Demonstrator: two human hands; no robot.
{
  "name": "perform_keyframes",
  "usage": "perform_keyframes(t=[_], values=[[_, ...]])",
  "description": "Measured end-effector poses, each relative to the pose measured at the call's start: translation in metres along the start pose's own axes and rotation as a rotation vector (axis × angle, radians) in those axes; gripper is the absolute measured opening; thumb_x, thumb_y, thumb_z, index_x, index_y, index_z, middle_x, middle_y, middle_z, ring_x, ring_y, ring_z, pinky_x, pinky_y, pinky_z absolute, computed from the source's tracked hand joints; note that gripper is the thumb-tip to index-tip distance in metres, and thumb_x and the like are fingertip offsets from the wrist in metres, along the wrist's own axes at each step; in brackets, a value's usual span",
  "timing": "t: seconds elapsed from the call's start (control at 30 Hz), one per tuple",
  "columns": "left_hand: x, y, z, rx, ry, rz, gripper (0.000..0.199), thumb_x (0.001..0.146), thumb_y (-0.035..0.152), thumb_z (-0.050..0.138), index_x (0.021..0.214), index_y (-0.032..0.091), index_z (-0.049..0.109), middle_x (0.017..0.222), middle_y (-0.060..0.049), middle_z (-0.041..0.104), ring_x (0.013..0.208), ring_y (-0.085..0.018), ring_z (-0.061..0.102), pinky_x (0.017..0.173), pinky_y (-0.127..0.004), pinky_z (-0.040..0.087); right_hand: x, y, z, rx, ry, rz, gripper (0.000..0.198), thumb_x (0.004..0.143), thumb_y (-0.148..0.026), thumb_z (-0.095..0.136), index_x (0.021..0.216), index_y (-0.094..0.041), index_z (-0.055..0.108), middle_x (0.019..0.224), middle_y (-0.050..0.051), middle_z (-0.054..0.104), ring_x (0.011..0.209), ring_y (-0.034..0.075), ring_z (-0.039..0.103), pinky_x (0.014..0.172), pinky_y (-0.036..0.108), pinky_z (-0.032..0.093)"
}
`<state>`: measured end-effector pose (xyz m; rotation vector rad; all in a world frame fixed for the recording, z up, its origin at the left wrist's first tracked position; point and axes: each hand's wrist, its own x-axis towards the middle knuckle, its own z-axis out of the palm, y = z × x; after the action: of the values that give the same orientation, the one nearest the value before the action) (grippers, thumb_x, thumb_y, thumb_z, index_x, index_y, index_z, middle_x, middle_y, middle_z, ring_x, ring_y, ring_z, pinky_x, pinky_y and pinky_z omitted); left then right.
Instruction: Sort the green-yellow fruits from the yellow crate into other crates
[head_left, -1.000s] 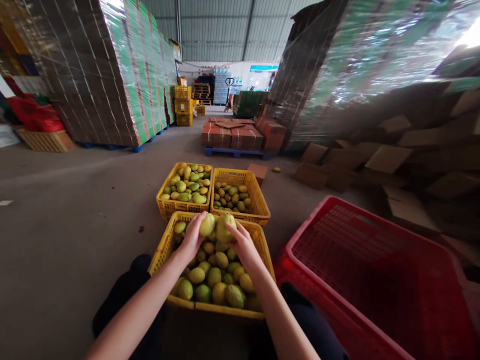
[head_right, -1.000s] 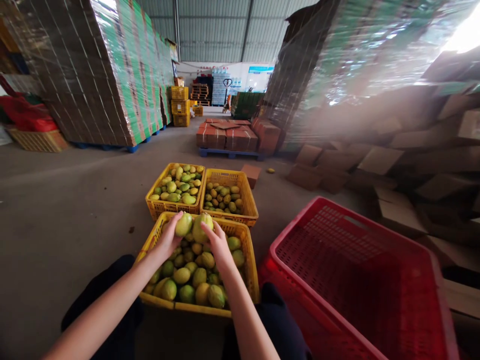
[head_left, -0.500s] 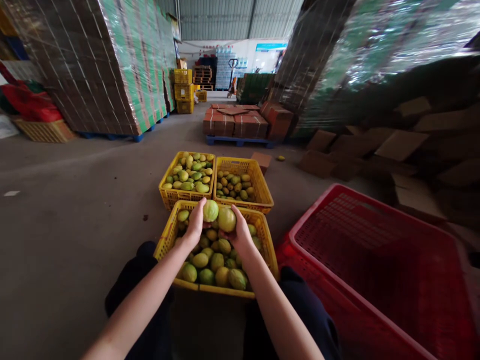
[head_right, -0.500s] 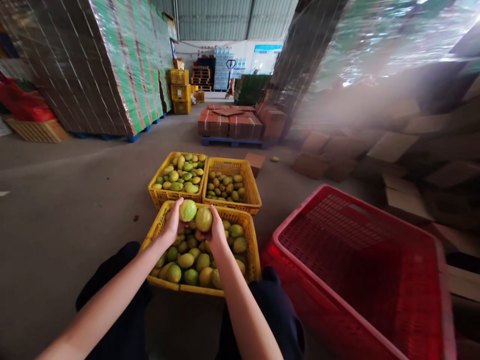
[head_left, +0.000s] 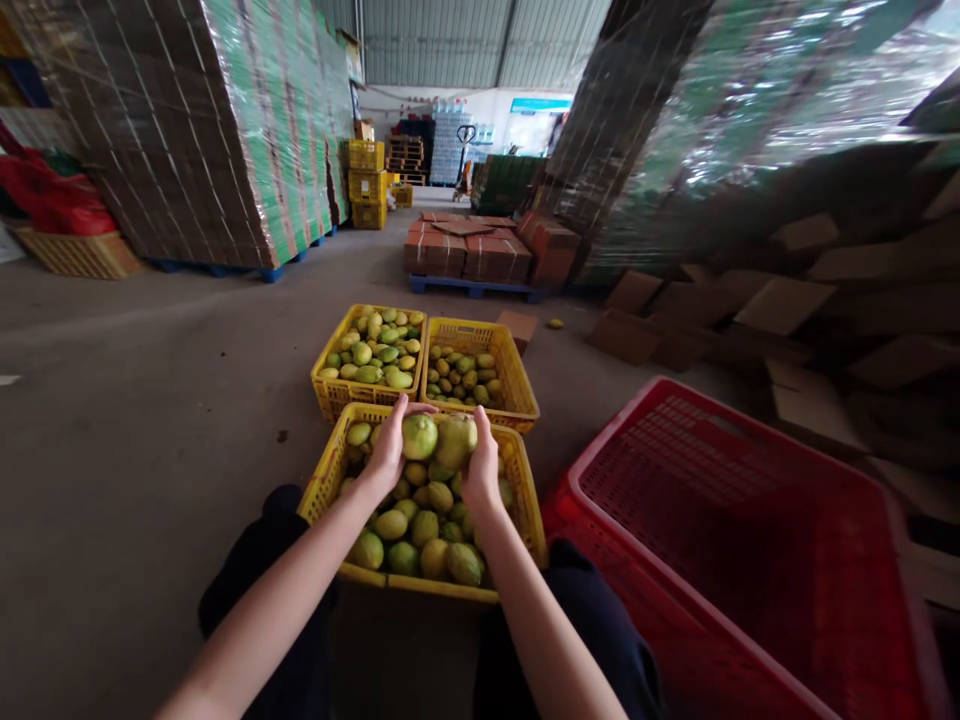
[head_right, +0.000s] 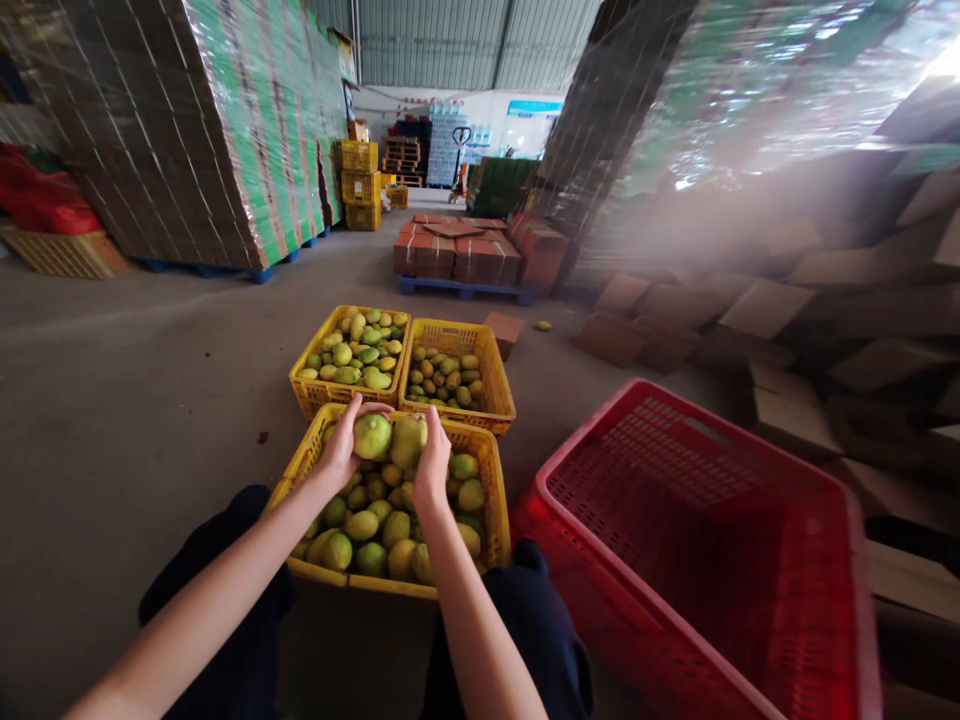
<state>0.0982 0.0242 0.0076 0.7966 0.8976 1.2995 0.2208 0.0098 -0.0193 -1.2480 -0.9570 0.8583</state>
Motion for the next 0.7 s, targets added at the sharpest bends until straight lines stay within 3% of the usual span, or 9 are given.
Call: perform_keyframes(t=[0.1,0.2,0.33,0.5,0.7], values=[[-0.005,-0.004,0.001,-0.046,0.013,0.063,0.042,0.075,0.062,0.061,0.058,0.023,0.066,0.069,-0.006,0.07,0.096,-0.029,0.068,0.085,-0.034,0.053,-0.013,-0.008,0.007,0.035,0.116,-0.078,0.057,0.089,-0.068,0.042,0.083,-0.021,0.073,0.082,0.006,0.074,0.083,0.026,0.069,0.082,0.039,0.056],[-0.009,-0.003,0.0,-0.099,-0.015,0.052,0.04,0.076,0.058,0.058,0.058,0.023,0.067,0.065,-0.007,0.067,0.091,-0.028,0.068,0.082,-0.034,0.053,-0.024,-0.02,0.003,-0.01,0.063,-0.279,0.046,0.094,-0.054,0.043,0.078,-0.023,0.074,0.085,0.006,0.075,0.087,0.026,0.07,0.086,0.038,0.054],[-0.014,0.001,-0.002,-0.059,-0.062,0.139,0.041,0.08,0.053,0.053,0.061,0.021,0.071,0.067,-0.006,0.068,0.077,-0.023,0.066,0.076,-0.032,0.051,-0.029,-0.029,-0.009,-0.136,-0.016,-0.551,0.039,0.096,-0.042,0.042,0.087,-0.024,0.077,0.091,0.007,0.076,0.092,0.027,0.071,0.088,0.041,0.054],[-0.015,0.0,-0.008,0.122,-0.137,0.326,0.045,0.088,0.047,0.042,0.064,0.021,0.068,0.074,-0.005,0.071,0.081,-0.023,0.066,0.084,-0.035,0.051,-0.027,-0.03,-0.015,-0.238,-0.078,-0.857,0.031,0.095,-0.031,0.046,0.1,-0.023,0.075,0.093,0.008,0.075,0.087,0.025,0.07,0.079,0.041,0.056],[-0.013,-0.001,-0.013,0.257,-0.176,0.472,0.046,0.094,0.039,0.036,0.068,0.02,0.069,0.078,-0.005,0.073,0.083,-0.022,0.066,0.086,-0.034,0.048,-0.024,-0.029,-0.016,-0.278,-0.106,-1.006,0.029,0.095,-0.022,0.045,0.106,-0.022,0.072,0.095,0.008,0.074,0.088,0.024,0.069,0.078,0.04,0.055]])
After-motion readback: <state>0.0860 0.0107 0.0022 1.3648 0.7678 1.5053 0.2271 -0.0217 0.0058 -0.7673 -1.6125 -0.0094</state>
